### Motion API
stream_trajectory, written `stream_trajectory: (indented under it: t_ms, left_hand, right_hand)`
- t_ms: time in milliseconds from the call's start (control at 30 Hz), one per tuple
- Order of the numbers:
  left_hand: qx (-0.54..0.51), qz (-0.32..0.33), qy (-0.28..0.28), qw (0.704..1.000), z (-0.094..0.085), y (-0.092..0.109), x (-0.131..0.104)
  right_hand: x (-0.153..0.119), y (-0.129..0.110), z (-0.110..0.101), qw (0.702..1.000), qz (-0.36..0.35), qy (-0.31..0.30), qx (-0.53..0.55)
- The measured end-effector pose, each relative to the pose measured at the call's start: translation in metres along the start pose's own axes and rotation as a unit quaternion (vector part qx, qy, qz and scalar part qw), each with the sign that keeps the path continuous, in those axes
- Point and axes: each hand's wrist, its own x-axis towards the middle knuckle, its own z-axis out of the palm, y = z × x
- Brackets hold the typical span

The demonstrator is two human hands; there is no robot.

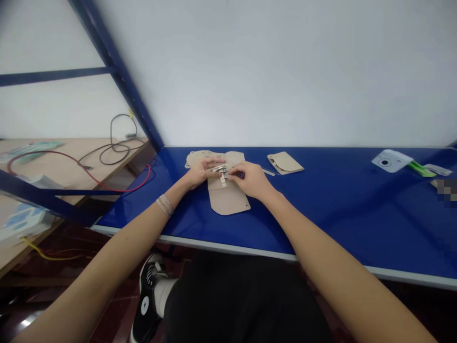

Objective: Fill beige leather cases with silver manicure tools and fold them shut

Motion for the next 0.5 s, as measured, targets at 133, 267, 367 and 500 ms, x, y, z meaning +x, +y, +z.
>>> stream_trajectory:
  t_ms: [133,267,367,500]
  left_hand:
    - [-0.017,-0.013,-0.01,1.0,0.0005,0.0022,-0.0008]
    - [-0.058,-0.029,-0.022,0.998,0.0015,0.0066,-0.0033]
    - [-0.1,-0.042,-0.027,0.994,0.0023,0.0089,-0.0047]
    - [-0.119,-0.049,-0.027,0.991,0.0025,0.0077,-0.0041]
  right_hand:
    - [-0.0003,-0.0024,0.0023,0.998,-0.046,-0.004,-0.047]
    - [-0.0014,-0.0067,0.002,0.996,-0.07,0.011,-0.059]
    - [-0.0025,-0.0096,0.0013,0.995,-0.075,0.02,-0.066]
    - [-0.0018,-0.008,0.0017,0.997,-0.038,0.014,-0.062]
